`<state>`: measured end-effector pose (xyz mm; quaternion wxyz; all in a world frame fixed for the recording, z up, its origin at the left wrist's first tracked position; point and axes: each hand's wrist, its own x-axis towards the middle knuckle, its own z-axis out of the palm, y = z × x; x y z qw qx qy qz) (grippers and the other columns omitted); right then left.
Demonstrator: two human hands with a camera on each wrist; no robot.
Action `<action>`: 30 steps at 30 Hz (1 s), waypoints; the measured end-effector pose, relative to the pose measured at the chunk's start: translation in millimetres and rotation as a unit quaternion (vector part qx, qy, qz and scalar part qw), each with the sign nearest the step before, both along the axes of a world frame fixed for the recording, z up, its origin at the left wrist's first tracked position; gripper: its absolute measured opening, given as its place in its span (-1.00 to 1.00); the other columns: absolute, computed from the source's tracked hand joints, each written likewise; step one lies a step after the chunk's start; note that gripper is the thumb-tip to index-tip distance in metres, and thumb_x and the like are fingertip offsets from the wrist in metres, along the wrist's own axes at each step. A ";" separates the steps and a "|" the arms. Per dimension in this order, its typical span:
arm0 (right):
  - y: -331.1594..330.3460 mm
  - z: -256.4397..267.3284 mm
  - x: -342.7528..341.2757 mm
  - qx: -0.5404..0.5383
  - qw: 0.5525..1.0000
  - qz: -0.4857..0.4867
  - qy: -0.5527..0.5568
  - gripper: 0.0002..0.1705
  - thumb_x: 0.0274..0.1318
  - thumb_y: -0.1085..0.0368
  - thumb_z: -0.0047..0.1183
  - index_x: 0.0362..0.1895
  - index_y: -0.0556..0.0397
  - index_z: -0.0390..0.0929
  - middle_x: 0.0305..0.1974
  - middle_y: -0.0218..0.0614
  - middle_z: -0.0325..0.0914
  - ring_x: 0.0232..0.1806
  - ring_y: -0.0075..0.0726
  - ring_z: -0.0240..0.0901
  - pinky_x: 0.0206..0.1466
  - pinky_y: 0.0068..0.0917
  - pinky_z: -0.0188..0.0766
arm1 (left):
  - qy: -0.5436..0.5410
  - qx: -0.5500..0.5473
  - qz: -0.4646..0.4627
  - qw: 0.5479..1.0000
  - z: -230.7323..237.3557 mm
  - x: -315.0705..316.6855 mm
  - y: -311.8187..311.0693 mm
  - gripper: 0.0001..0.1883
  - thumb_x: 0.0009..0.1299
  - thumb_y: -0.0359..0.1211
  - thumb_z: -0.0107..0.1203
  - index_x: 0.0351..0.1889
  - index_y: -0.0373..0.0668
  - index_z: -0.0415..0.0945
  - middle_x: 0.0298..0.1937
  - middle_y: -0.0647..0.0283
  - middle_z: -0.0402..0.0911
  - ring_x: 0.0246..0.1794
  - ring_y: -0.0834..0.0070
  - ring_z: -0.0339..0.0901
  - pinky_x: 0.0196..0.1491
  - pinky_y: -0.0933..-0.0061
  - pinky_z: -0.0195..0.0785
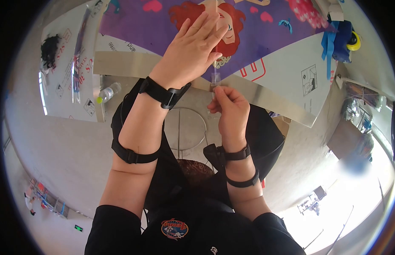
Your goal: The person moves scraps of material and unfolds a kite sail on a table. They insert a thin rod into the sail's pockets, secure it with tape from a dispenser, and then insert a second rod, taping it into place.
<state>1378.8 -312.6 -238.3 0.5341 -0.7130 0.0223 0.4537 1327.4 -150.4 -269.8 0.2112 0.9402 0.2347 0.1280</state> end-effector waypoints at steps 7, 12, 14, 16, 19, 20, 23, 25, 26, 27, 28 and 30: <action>0.0 -3.1 2.5 0.008 1.000 -0.008 0.029 -0.81 0.10 0.31 0.07 -0.34 0.22 0.51 -0.54 -0.35 0.48 -0.60 -0.49 0.42 -0.54 -0.63 0.34 | 0.000 -0.017 -0.015 1.000 4.3 0.0 -1.4 -0.21 0.13 -0.06 0.19 0.33 0.09 0.11 0.41 0.25 0.01 0.42 0.31 -0.09 0.37 0.13 -0.10; 1.2 -0.3 1.4 0.004 0.999 -0.017 0.029 -0.82 0.10 0.32 0.08 -0.38 0.23 0.50 -0.58 -0.37 0.46 -0.62 -0.54 0.41 -0.56 -0.67 0.34 | 0.007 -0.019 -0.019 1.000 4.1 -1.3 -4.7 -0.10 0.00 0.02 0.25 0.33 0.11 0.10 0.41 0.23 0.02 0.42 0.33 -0.09 0.37 0.13 -0.10; 0.8 -1.7 1.8 0.015 0.999 -0.019 0.045 -0.81 0.10 0.32 0.07 -0.38 0.24 0.50 -0.57 -0.36 0.46 -0.62 -0.52 0.43 -0.55 -0.66 0.35 | 0.008 -0.016 -0.020 1.000 2.7 -2.4 -4.9 -0.05 -0.06 0.05 0.27 0.34 0.12 0.09 0.41 0.24 0.02 0.42 0.33 -0.06 0.37 0.12 -0.09; 1.8 -1.1 2.5 0.006 0.999 -0.016 0.041 -0.81 0.11 0.32 0.06 -0.38 0.24 0.50 -0.57 -0.35 0.46 -0.62 -0.51 0.43 -0.55 -0.65 0.35 | 0.009 -0.011 -0.019 1.000 0.4 -2.4 -5.6 -0.03 -0.07 0.05 0.27 0.34 0.12 0.07 0.41 0.25 0.02 0.41 0.33 -0.05 0.37 0.12 -0.09; 2.6 -0.5 3.5 -0.005 0.999 -0.010 0.042 -0.81 0.11 0.32 0.06 -0.37 0.25 0.50 -0.56 -0.34 0.46 -0.61 -0.49 0.44 -0.55 -0.65 0.36 | 0.014 -0.004 -0.017 1.000 -0.8 -2.5 -6.5 -0.05 -0.08 0.02 0.30 0.31 0.06 0.13 0.39 0.22 0.05 0.41 0.31 -0.05 0.35 0.10 -0.06; 2.6 -0.2 3.7 -0.007 0.999 -0.008 0.046 -0.80 0.11 0.32 0.05 -0.37 0.26 0.50 -0.56 -0.33 0.47 -0.60 -0.48 0.45 -0.54 -0.64 0.37 | 0.018 -0.002 -0.017 1.000 -0.2 -2.7 -6.8 -0.08 -0.09 -0.02 0.33 0.28 0.00 0.20 0.38 0.19 0.09 0.42 0.29 -0.07 0.34 0.10 -0.05; 2.3 1.6 4.2 -0.013 0.999 -0.002 0.041 -0.80 0.11 0.32 0.05 -0.36 0.26 0.50 -0.56 -0.32 0.47 -0.59 -0.46 0.47 -0.54 -0.64 0.38 | 0.002 -0.009 0.001 1.000 5.1 -5.5 -9.8 -0.07 -0.08 -0.01 0.33 0.29 -0.01 0.18 0.38 0.20 0.09 0.42 0.31 -0.06 0.35 0.12 -0.06; -0.1 0.7 5.0 -0.013 0.999 0.001 0.051 -0.80 0.10 0.32 0.06 -0.36 0.26 0.50 -0.56 -0.32 0.47 -0.59 -0.46 0.47 -0.54 -0.63 0.38 | 0.011 0.004 0.000 1.000 6.7 -6.6 -10.3 -0.07 -0.08 0.00 0.32 0.29 -0.01 0.18 0.38 0.20 0.09 0.42 0.31 -0.05 0.36 0.13 -0.07; -0.9 0.0 5.2 -0.011 0.998 0.002 0.061 -0.80 0.10 0.32 0.06 -0.36 0.25 0.50 -0.55 -0.32 0.48 -0.58 -0.45 0.48 -0.54 -0.63 0.38 | 0.020 0.019 -0.003 1.000 7.4 -7.0 -9.9 -0.07 -0.08 0.01 0.32 0.29 -0.01 0.18 0.38 0.21 0.09 0.41 0.32 -0.05 0.36 0.14 -0.07; -1.6 0.2 4.5 -0.011 0.998 0.003 0.061 -0.80 0.10 0.32 0.06 -0.36 0.25 0.50 -0.55 -0.32 0.48 -0.58 -0.45 0.48 -0.54 -0.63 0.38 | 0.020 0.018 -0.002 1.000 8.4 -7.7 -10.0 -0.07 -0.08 0.01 0.32 0.29 -0.01 0.18 0.38 0.21 0.09 0.41 0.32 -0.05 0.36 0.14 -0.07; -2.9 0.6 3.4 -0.018 0.998 0.008 0.058 -0.81 0.10 0.32 0.06 -0.36 0.25 0.50 -0.55 -0.31 0.48 -0.58 -0.44 0.48 -0.54 -0.62 0.39 | 0.019 0.014 -0.002 1.000 9.3 -8.8 -10.9 -0.07 -0.09 0.01 0.32 0.29 -0.01 0.19 0.37 0.21 0.10 0.41 0.33 -0.05 0.36 0.14 -0.06; -6.6 -0.9 0.6 -0.026 0.998 0.014 0.056 -0.81 0.10 0.32 0.06 -0.36 0.24 0.50 -0.55 -0.31 0.48 -0.58 -0.43 0.49 -0.54 -0.62 0.39 | 0.020 0.009 -0.002 1.000 9.3 -11.3 -12.6 -0.07 -0.09 0.01 0.32 0.29 -0.02 0.19 0.37 0.22 0.10 0.41 0.33 -0.04 0.35 0.15 -0.05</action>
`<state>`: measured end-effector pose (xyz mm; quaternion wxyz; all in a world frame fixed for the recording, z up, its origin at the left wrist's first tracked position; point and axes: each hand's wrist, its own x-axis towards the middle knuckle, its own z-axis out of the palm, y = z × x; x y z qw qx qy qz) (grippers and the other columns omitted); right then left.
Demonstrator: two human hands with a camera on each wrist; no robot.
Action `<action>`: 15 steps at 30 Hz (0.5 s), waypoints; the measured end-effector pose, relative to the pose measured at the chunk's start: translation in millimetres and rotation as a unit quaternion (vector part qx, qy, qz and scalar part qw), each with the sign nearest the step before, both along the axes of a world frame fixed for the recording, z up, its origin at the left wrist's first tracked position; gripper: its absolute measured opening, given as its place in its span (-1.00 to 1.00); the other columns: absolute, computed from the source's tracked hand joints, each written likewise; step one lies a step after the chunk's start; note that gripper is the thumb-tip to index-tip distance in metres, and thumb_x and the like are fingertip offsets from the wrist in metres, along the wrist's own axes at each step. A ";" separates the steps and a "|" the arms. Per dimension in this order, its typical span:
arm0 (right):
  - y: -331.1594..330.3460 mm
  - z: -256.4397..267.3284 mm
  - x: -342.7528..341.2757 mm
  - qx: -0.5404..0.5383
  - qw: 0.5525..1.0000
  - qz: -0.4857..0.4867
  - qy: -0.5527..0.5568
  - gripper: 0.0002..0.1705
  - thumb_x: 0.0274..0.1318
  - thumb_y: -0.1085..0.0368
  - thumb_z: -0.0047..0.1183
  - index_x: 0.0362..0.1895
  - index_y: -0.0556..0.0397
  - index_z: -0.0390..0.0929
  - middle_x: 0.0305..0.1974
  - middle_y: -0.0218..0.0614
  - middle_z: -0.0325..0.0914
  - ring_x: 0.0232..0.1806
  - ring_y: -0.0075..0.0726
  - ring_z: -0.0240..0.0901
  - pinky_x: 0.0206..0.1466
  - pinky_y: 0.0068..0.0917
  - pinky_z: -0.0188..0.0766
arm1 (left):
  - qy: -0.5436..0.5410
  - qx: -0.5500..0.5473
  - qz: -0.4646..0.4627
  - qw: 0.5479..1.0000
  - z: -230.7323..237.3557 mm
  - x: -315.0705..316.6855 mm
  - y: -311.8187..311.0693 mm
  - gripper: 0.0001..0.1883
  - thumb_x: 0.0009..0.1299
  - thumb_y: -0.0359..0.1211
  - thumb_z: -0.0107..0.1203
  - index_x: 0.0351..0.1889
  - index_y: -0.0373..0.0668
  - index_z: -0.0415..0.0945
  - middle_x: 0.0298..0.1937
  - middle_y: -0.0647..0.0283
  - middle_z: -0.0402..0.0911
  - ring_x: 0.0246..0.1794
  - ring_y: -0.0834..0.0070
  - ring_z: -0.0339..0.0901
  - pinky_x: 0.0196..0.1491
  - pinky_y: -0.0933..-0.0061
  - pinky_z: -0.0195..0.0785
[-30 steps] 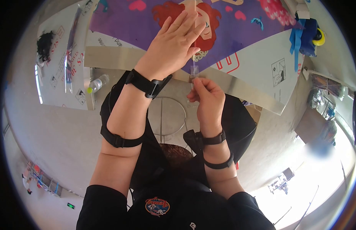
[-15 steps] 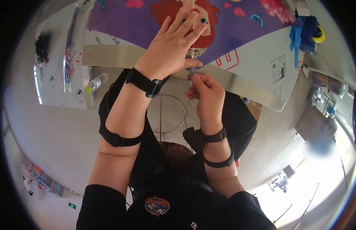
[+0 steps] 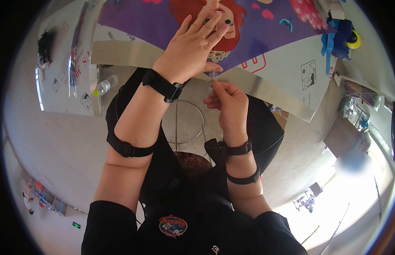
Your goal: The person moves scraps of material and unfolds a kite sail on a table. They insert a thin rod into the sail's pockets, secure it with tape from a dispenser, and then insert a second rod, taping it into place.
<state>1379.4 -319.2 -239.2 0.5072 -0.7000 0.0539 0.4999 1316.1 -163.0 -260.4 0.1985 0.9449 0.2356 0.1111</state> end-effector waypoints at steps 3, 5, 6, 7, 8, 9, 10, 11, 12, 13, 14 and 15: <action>-6.3 -3.7 -5.8 -0.005 1.000 0.004 0.022 -0.81 0.12 0.28 0.06 -0.32 0.19 0.51 -0.52 -0.35 0.49 -0.57 -0.42 0.49 -0.52 -0.60 0.39 | -0.012 -0.007 -0.003 1.000 -5.5 -3.6 -2.7 -0.08 -0.10 0.00 0.33 0.27 -0.02 0.21 0.37 0.21 0.11 0.42 0.34 -0.06 0.35 0.14 -0.04; -6.7 -4.6 -10.0 0.000 0.999 -0.007 0.033 -0.81 0.12 0.28 0.07 -0.30 0.18 0.51 -0.52 -0.35 0.49 -0.57 -0.42 0.49 -0.50 -0.59 0.39 | -0.006 -0.001 -0.025 1.000 -10.5 -3.1 -1.9 -0.08 -0.11 0.00 0.33 0.26 -0.03 0.22 0.36 0.22 0.13 0.42 0.34 -0.08 0.35 0.12 -0.04; -7.1 -5.7 -11.8 -0.001 0.999 -0.007 0.034 -0.81 0.12 0.28 0.07 -0.30 0.18 0.51 -0.52 -0.35 0.49 -0.57 -0.42 0.49 -0.50 -0.59 0.39 | -0.006 -0.002 -0.025 1.000 -12.3 -3.7 -1.8 -0.08 -0.11 0.00 0.33 0.26 -0.03 0.22 0.36 0.22 0.13 0.42 0.34 -0.08 0.35 0.12 -0.04; -7.5 -7.4 -13.4 0.001 0.999 -0.021 0.050 -0.81 0.12 0.28 0.07 -0.30 0.18 0.51 -0.52 -0.35 0.49 -0.57 -0.42 0.48 -0.49 -0.59 0.40 | -0.011 -0.002 -0.027 1.000 -13.7 -4.3 -1.7 -0.07 -0.12 0.00 0.34 0.26 -0.03 0.23 0.36 0.23 0.13 0.42 0.35 -0.09 0.34 0.11 -0.05; -7.8 -8.5 -14.0 0.003 0.997 -0.035 0.067 -0.81 0.11 0.28 0.08 -0.29 0.17 0.51 -0.52 -0.35 0.49 -0.56 -0.42 0.48 -0.49 -0.58 0.40 | -0.016 -0.004 -0.029 0.999 -14.4 -4.5 -1.8 -0.07 -0.13 0.01 0.34 0.26 -0.03 0.23 0.36 0.24 0.13 0.43 0.35 -0.10 0.34 0.10 -0.05; -8.2 -9.9 -15.0 0.003 0.997 -0.034 0.068 -0.81 0.11 0.28 0.08 -0.29 0.17 0.51 -0.52 -0.35 0.49 -0.56 -0.42 0.48 -0.49 -0.58 0.40 | -0.015 -0.004 -0.028 0.999 -11.9 -5.4 -2.3 -0.07 -0.13 0.01 0.34 0.26 -0.03 0.23 0.36 0.24 0.13 0.43 0.35 -0.10 0.34 0.10 -0.05; -8.2 -12.0 -15.7 0.007 0.997 -0.040 0.062 -0.81 0.10 0.29 0.08 -0.31 0.19 0.51 -0.52 -0.34 0.49 -0.56 -0.43 0.48 -0.50 -0.58 0.42 | -0.018 -0.002 -0.022 1.000 -8.4 -6.3 -2.6 -0.06 -0.14 0.01 0.35 0.26 -0.03 0.23 0.36 0.24 0.13 0.43 0.35 -0.10 0.34 0.11 -0.05; -8.5 -14.0 -17.0 0.011 0.997 -0.046 0.057 -0.81 0.10 0.30 0.08 -0.32 0.20 0.50 -0.52 -0.33 0.49 -0.56 -0.43 0.48 -0.51 -0.59 0.43 | -0.021 -0.002 -0.016 1.000 -6.2 -7.3 -2.7 -0.06 -0.14 0.00 0.35 0.26 -0.02 0.23 0.36 0.25 0.13 0.43 0.35 -0.10 0.34 0.11 -0.05; -9.6 -17.0 -17.4 0.010 0.997 -0.046 0.058 -0.81 0.10 0.30 0.08 -0.32 0.20 0.50 -0.52 -0.33 0.49 -0.56 -0.43 0.48 -0.51 -0.59 0.43 | -0.021 -0.002 -0.015 1.000 -6.2 -7.7 -2.9 -0.06 -0.14 0.00 0.35 0.26 -0.02 0.23 0.36 0.25 0.13 0.43 0.35 -0.10 0.34 0.11 -0.05; -11.0 -20.6 -17.0 0.011 0.997 -0.048 0.064 -0.81 0.09 0.30 0.08 -0.31 0.20 0.50 -0.51 -0.35 0.49 -0.55 -0.44 0.47 -0.50 -0.59 0.43 | -0.021 0.000 -0.014 1.000 -6.1 -8.1 -3.0 -0.06 -0.14 0.00 0.35 0.26 -0.02 0.23 0.36 0.25 0.13 0.42 0.35 -0.09 0.34 0.12 -0.05; -11.6 -23.5 -16.4 0.012 0.996 -0.050 0.069 -0.82 0.08 0.31 0.09 -0.30 0.19 0.51 -0.49 -0.36 0.49 -0.55 -0.45 0.47 -0.49 -0.59 0.43 | -0.022 0.003 -0.014 1.000 -6.1 -7.9 -2.6 -0.06 -0.14 0.00 0.35 0.26 -0.01 0.23 0.36 0.26 0.12 0.42 0.35 -0.09 0.34 0.12 -0.06; -12.0 -25.4 -15.8 0.012 0.996 -0.049 0.070 -0.82 0.08 0.31 0.09 -0.30 0.19 0.51 -0.49 -0.36 0.49 -0.55 -0.45 0.47 -0.49 -0.59 0.43 | -0.021 0.003 -0.013 1.000 -8.4 -6.5 -2.4 -0.06 -0.14 0.00 0.35 0.26 -0.01 0.23 0.36 0.26 0.12 0.42 0.35 -0.09 0.34 0.12 -0.06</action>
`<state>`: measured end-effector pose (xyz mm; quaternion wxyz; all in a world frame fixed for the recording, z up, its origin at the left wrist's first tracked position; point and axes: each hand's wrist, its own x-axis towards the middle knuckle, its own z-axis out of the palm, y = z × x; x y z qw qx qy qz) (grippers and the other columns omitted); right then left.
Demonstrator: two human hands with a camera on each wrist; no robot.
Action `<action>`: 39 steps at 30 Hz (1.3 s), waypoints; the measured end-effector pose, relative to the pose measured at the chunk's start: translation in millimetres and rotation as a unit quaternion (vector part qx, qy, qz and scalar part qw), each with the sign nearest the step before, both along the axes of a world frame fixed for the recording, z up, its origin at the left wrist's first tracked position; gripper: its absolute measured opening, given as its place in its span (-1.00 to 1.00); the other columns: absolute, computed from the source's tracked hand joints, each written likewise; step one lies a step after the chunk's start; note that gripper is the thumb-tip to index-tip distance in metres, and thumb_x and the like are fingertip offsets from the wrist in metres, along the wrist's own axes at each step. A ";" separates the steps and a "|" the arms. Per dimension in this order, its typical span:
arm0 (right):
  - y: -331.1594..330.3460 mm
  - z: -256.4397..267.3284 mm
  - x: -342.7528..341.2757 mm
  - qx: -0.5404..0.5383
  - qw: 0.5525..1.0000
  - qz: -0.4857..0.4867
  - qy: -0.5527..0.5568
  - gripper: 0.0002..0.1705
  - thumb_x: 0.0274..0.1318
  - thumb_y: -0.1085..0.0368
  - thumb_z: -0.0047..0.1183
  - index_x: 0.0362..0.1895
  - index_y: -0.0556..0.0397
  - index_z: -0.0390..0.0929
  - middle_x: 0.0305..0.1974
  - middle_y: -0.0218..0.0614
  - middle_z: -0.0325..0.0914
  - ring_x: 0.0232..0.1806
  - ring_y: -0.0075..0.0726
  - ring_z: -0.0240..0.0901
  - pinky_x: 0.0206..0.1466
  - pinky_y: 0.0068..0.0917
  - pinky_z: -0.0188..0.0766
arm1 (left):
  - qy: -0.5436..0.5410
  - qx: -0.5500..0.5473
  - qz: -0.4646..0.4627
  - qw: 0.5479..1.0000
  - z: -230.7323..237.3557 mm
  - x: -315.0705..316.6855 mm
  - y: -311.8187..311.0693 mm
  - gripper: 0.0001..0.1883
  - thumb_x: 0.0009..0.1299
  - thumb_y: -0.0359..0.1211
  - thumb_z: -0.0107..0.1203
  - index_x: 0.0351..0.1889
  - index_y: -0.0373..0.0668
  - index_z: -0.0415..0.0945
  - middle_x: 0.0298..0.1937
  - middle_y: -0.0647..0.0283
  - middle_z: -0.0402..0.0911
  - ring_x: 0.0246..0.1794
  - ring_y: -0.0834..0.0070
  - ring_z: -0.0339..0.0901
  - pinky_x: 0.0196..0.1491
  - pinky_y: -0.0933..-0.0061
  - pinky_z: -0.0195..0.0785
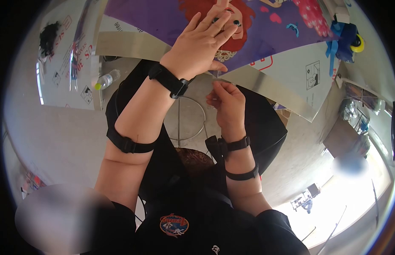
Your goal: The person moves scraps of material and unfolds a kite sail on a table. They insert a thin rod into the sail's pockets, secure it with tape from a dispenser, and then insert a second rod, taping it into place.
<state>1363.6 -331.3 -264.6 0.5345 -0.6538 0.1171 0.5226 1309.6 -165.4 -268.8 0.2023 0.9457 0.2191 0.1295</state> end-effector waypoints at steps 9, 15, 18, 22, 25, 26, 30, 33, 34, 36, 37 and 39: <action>-2.9 9.8 1.4 0.001 0.999 0.027 -0.018 -0.77 0.06 0.32 0.12 -0.22 0.20 0.52 -0.40 -0.40 0.50 -0.42 -0.53 0.44 -0.45 -0.63 0.40 | 0.023 0.004 -0.013 1.000 -8.4 3.1 0.8 -0.05 -0.14 0.02 0.35 0.27 0.03 0.21 0.36 0.27 0.12 0.42 0.35 -0.07 0.35 0.11 -0.09; -2.4 11.2 -0.1 0.001 0.999 0.018 -0.030 -0.80 0.06 0.31 0.12 -0.24 0.15 0.53 -0.39 -0.42 0.51 -0.38 -0.54 0.44 -0.44 -0.63 0.39 | 0.017 -0.004 -0.012 1.000 -10.4 2.9 0.5 -0.04 -0.15 0.04 0.34 0.28 0.04 0.20 0.37 0.28 0.11 0.42 0.34 -0.09 0.36 0.12 -0.10; -5.4 -2.7 2.0 -0.008 0.999 -0.012 0.035 -0.79 0.06 0.29 0.12 -0.22 0.12 0.53 -0.36 -0.42 0.51 -0.35 -0.52 0.44 -0.39 -0.60 0.37 | 0.015 -0.001 -0.017 1.000 -9.4 2.1 0.9 -0.03 -0.15 0.03 0.34 0.28 0.04 0.19 0.36 0.27 0.12 0.42 0.32 -0.09 0.35 0.10 -0.08; -9.7 -10.8 5.2 0.066 0.977 -0.110 0.171 -0.81 0.11 0.38 0.02 -0.16 0.11 0.47 -0.27 -0.41 0.50 -0.33 -0.43 0.44 -0.33 -0.57 0.36 | 0.046 -0.020 -0.027 0.998 -5.6 2.9 2.5 0.05 -0.13 0.05 0.33 0.36 0.08 0.04 0.44 0.27 -0.08 0.45 0.34 -0.16 0.33 0.04 -0.07; -29.0 -28.7 6.2 0.095 0.958 -0.151 0.226 -0.79 0.11 0.40 0.00 -0.13 0.10 0.45 -0.31 -0.43 0.48 -0.35 -0.44 0.43 -0.33 -0.57 0.35 | 0.039 -0.028 -0.033 0.998 -2.5 3.4 2.8 0.03 -0.10 0.02 0.33 0.36 0.07 0.03 0.44 0.26 -0.08 0.45 0.31 -0.17 0.33 0.01 -0.08; -36.6 -36.2 7.4 0.112 0.949 -0.167 0.244 -0.78 0.11 0.41 -0.01 -0.11 0.10 0.43 -0.33 -0.43 0.47 -0.37 -0.44 0.42 -0.34 -0.58 0.35 | 0.043 -0.033 -0.035 0.998 -1.3 3.9 4.0 0.03 -0.08 0.00 0.33 0.36 0.07 0.01 0.44 0.24 -0.08 0.45 0.30 -0.18 0.33 0.00 -0.09; -44.2 -3.3 2.8 0.077 0.986 -0.113 0.097 -0.73 0.08 0.45 0.01 -0.08 0.11 0.41 -0.35 -0.43 0.42 -0.39 -0.45 0.40 -0.34 -0.59 0.35 | 0.013 -0.040 -0.041 0.998 -5.7 4.1 6.0 0.06 -0.07 -0.02 0.33 0.38 0.07 -0.07 0.44 0.22 -0.09 0.45 0.27 -0.19 0.33 -0.03 -0.12; -59.3 21.3 0.7 0.076 0.994 -0.046 0.060 -0.73 0.09 0.45 0.00 -0.07 0.12 0.41 -0.34 -0.43 0.42 -0.40 -0.49 0.39 -0.33 -0.62 0.36 | 0.012 -0.034 -0.054 0.998 4.8 5.4 11.4 0.06 -0.06 0.03 0.32 0.36 -0.03 -0.07 0.42 0.10 -0.07 0.44 0.19 -0.18 0.32 -0.05 -0.10; -62.9 31.5 -0.4 0.084 0.995 -0.038 0.045 -0.74 0.10 0.45 0.00 -0.08 0.12 0.42 -0.34 -0.42 0.43 -0.40 -0.50 0.39 -0.33 -0.62 0.36 | 0.020 -0.030 -0.056 0.998 18.6 0.5 9.7 0.10 -0.08 0.03 0.33 0.37 -0.02 -0.10 0.43 0.09 -0.12 0.45 0.18 -0.19 0.31 -0.07 -0.10; -68.1 64.4 0.0 0.093 0.995 -0.039 0.011 -0.78 0.10 0.44 0.02 -0.12 0.13 0.45 -0.34 -0.41 0.46 -0.40 -0.52 0.40 -0.35 -0.62 0.35 | 0.044 -0.038 -0.063 0.996 29.4 -10.6 7.7 0.19 -0.20 0.07 0.38 0.38 -0.02 -0.10 0.44 0.05 -0.17 0.44 0.15 -0.17 0.31 -0.09 -0.10; -72.9 76.7 1.0 0.114 0.993 -0.037 -0.001 -0.78 0.10 0.44 0.02 -0.12 0.13 0.45 -0.34 -0.41 0.46 -0.40 -0.52 0.40 -0.35 -0.62 0.35 | 0.107 -0.047 -0.063 0.991 33.0 -16.5 3.8 0.20 -0.25 0.07 0.40 0.37 -0.02 -0.06 0.43 0.07 -0.15 0.43 0.15 -0.14 0.32 -0.06 -0.12; -84.4 99.7 6.8 0.132 0.989 -0.047 -0.054 -0.81 0.10 0.43 0.02 -0.16 0.14 0.47 -0.36 -0.40 0.48 -0.43 -0.53 0.40 -0.37 -0.64 0.34 | 0.142 0.015 -0.070 0.987 23.9 -26.8 -6.0 0.21 -0.28 0.03 0.42 0.37 -0.01 -0.02 0.42 0.11 -0.10 0.42 0.18 -0.13 0.34 -0.01 -0.16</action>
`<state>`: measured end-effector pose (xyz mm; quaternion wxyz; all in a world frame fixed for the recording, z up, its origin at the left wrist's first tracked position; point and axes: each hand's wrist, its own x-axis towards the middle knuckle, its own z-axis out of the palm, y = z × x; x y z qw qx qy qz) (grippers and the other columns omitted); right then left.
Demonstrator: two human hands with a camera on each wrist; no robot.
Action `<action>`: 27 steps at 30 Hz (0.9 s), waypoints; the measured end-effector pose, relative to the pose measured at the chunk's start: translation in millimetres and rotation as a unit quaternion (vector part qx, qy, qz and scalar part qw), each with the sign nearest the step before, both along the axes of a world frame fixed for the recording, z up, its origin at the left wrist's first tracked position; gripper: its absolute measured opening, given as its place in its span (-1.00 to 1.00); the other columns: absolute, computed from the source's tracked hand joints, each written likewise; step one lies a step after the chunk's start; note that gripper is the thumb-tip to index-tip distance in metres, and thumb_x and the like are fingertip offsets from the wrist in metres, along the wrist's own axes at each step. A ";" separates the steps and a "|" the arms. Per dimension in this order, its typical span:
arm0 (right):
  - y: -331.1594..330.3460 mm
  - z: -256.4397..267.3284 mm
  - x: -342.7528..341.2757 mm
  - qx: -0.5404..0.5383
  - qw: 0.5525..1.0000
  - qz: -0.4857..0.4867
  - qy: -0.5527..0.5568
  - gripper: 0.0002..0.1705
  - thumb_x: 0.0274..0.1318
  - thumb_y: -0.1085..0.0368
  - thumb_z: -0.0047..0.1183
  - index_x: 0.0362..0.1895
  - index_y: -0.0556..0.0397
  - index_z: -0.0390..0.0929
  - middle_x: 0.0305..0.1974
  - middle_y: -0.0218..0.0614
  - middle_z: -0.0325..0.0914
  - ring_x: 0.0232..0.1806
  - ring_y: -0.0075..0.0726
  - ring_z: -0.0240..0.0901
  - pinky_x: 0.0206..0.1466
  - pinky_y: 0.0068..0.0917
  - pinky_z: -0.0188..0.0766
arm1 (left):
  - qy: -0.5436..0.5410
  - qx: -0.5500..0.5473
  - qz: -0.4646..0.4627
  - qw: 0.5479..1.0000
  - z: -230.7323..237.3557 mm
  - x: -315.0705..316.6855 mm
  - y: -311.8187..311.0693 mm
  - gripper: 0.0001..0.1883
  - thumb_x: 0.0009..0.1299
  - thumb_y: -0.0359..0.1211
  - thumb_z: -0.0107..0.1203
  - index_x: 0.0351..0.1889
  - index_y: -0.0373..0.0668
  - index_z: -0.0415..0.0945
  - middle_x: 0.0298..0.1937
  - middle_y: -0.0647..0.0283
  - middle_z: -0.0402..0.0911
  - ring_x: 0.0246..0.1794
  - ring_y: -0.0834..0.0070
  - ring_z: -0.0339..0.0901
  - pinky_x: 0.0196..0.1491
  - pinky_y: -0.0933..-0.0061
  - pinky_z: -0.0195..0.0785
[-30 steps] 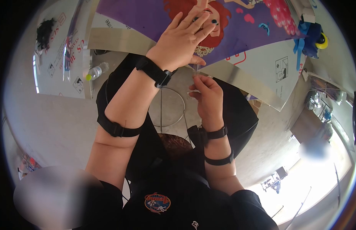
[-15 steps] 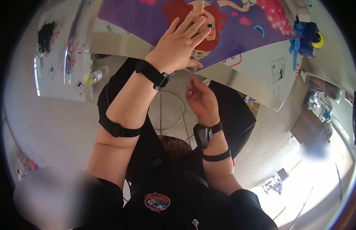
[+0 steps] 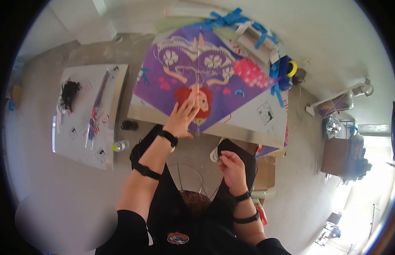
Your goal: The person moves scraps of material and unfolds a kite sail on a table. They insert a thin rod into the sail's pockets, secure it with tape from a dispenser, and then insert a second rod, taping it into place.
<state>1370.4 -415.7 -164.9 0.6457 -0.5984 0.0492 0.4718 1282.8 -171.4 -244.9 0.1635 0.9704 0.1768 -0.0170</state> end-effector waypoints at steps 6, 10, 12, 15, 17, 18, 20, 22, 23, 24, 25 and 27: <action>-39.3 44.9 0.5 0.032 0.995 -0.052 -0.073 -0.86 0.10 0.44 0.01 -0.21 0.11 0.48 -0.43 -0.41 0.50 -0.48 -0.58 0.43 -0.43 -0.70 0.34 | -0.077 0.094 0.009 0.993 -7.7 -18.4 -27.3 -0.47 0.28 -0.43 -0.11 0.26 0.04 0.21 0.34 0.25 0.14 0.37 0.34 0.03 0.35 0.08 -0.13; -59.1 64.7 -10.4 0.047 0.989 -0.072 -0.124 -0.86 0.09 0.44 0.01 -0.22 0.10 0.48 -0.45 -0.43 0.48 -0.46 -0.59 0.42 -0.44 -0.71 0.34 | -0.132 0.081 -0.028 0.988 38.7 -26.1 -21.0 -0.51 0.25 -0.45 -0.10 0.19 0.01 0.31 0.29 0.30 0.23 0.31 0.40 0.14 0.32 0.14 -0.04; -59.1 69.4 -18.2 0.024 0.974 -0.062 -0.218 -0.86 0.10 0.44 0.00 -0.21 0.10 0.47 -0.42 -0.44 0.48 -0.45 -0.59 0.42 -0.43 -0.70 0.34 | -0.174 0.066 -0.036 0.982 73.8 -29.3 -17.6 -0.51 0.24 -0.47 -0.09 0.18 0.01 0.32 0.27 0.29 0.25 0.31 0.38 0.15 0.31 0.18 -0.01; -51.2 57.9 -25.0 0.007 0.902 0.004 -0.433 -0.71 0.01 0.45 0.08 -0.11 0.11 0.42 -0.27 -0.37 0.44 -0.28 -0.52 0.42 -0.30 -0.63 0.39 | -0.294 0.032 -0.046 0.954 141.0 -40.3 -14.7 -0.53 0.16 -0.54 -0.01 0.08 -0.04 0.42 0.13 0.22 0.41 0.22 0.28 0.26 0.24 0.22 0.10; -31.7 76.8 -41.5 -0.006 0.817 0.037 -0.575 -0.49 -0.13 0.42 0.20 -0.01 0.13 0.35 -0.15 -0.18 0.40 -0.13 -0.29 0.40 -0.14 -0.47 0.39 | -0.356 0.005 -0.037 0.934 176.9 -47.6 -16.5 -0.62 0.11 -0.56 0.04 -0.07 -0.12 0.51 -0.04 0.16 0.53 0.10 0.21 0.38 0.11 0.23 0.23; -17.9 101.3 -56.7 -0.039 0.769 0.061 -0.635 -0.35 -0.21 0.39 0.26 0.06 0.15 0.30 -0.07 -0.08 0.36 -0.03 -0.15 0.36 -0.03 -0.37 0.37 | -0.394 -0.022 -0.023 0.918 194.0 -49.3 -17.6 -0.72 0.11 -0.56 0.07 -0.18 -0.18 0.54 -0.15 0.13 0.58 -0.06 0.18 0.48 -0.06 0.26 0.35; 4.1 120.5 -75.8 -0.002 0.701 0.079 -0.709 -0.17 -0.31 0.35 0.31 0.13 0.16 0.20 0.02 0.05 0.29 0.08 0.07 0.26 0.10 -0.23 0.26 | -0.393 -0.042 -0.004 0.918 225.3 -60.4 -24.1 -0.75 0.16 -0.53 0.07 -0.18 -0.17 0.55 -0.17 0.12 0.59 -0.11 0.20 0.51 -0.09 0.30 0.38; 21.0 149.7 -97.0 0.024 0.696 0.078 -0.713 -0.14 -0.32 0.36 0.31 0.16 0.15 0.17 0.05 0.05 0.26 0.09 0.09 0.24 0.13 -0.21 0.24 | -0.393 -0.052 0.034 0.918 257.9 -78.2 -33.8 -0.83 0.23 -0.48 0.08 -0.22 -0.17 0.57 -0.25 0.10 0.61 -0.25 0.18 0.57 -0.26 0.38 0.44; 29.8 162.5 -106.0 0.049 0.690 0.084 -0.718 -0.11 -0.32 0.37 0.32 0.18 0.14 0.14 0.08 0.04 0.23 0.11 0.11 0.23 0.16 -0.20 0.21 | -0.396 -0.045 0.036 0.917 268.1 -86.3 -37.1 -0.83 0.23 -0.48 0.08 -0.22 -0.17 0.57 -0.25 0.10 0.61 -0.25 0.18 0.57 -0.26 0.38 0.44; 38.3 169.7 -112.8 0.072 0.673 0.044 -0.735 -0.23 -0.30 0.38 0.30 0.10 0.17 0.23 0.02 0.04 0.31 0.06 0.11 0.29 0.10 -0.22 0.27 | -0.406 -0.037 0.039 0.912 275.8 -93.8 -40.5 -0.82 0.21 -0.47 0.08 -0.22 -0.15 0.57 -0.31 0.10 0.60 -0.29 0.17 0.56 -0.28 0.34 0.42; 43.3 177.5 -113.4 0.080 0.670 0.044 -0.737 -0.23 -0.30 0.38 0.30 0.10 0.17 0.23 0.02 0.04 0.31 0.06 0.11 0.29 0.10 -0.22 0.27 | -0.418 -0.030 0.043 0.907 284.6 -102.5 -42.2 -0.81 0.19 -0.47 0.08 -0.23 -0.13 0.57 -0.37 0.11 0.60 -0.34 0.17 0.54 -0.31 0.30 0.40; 53.3 194.1 -111.2 0.085 0.617 0.026 -0.782 -0.50 -0.23 0.44 0.22 -0.10 0.15 0.37 -0.15 -0.07 0.46 -0.08 0.06 0.39 -0.03 -0.22 0.32 | -0.421 -0.039 0.044 0.905 303.3 -122.8 -45.6 -0.83 0.20 -0.45 0.09 -0.25 -0.15 0.58 -0.38 0.08 0.59 -0.36 0.16 0.54 -0.33 0.31 0.39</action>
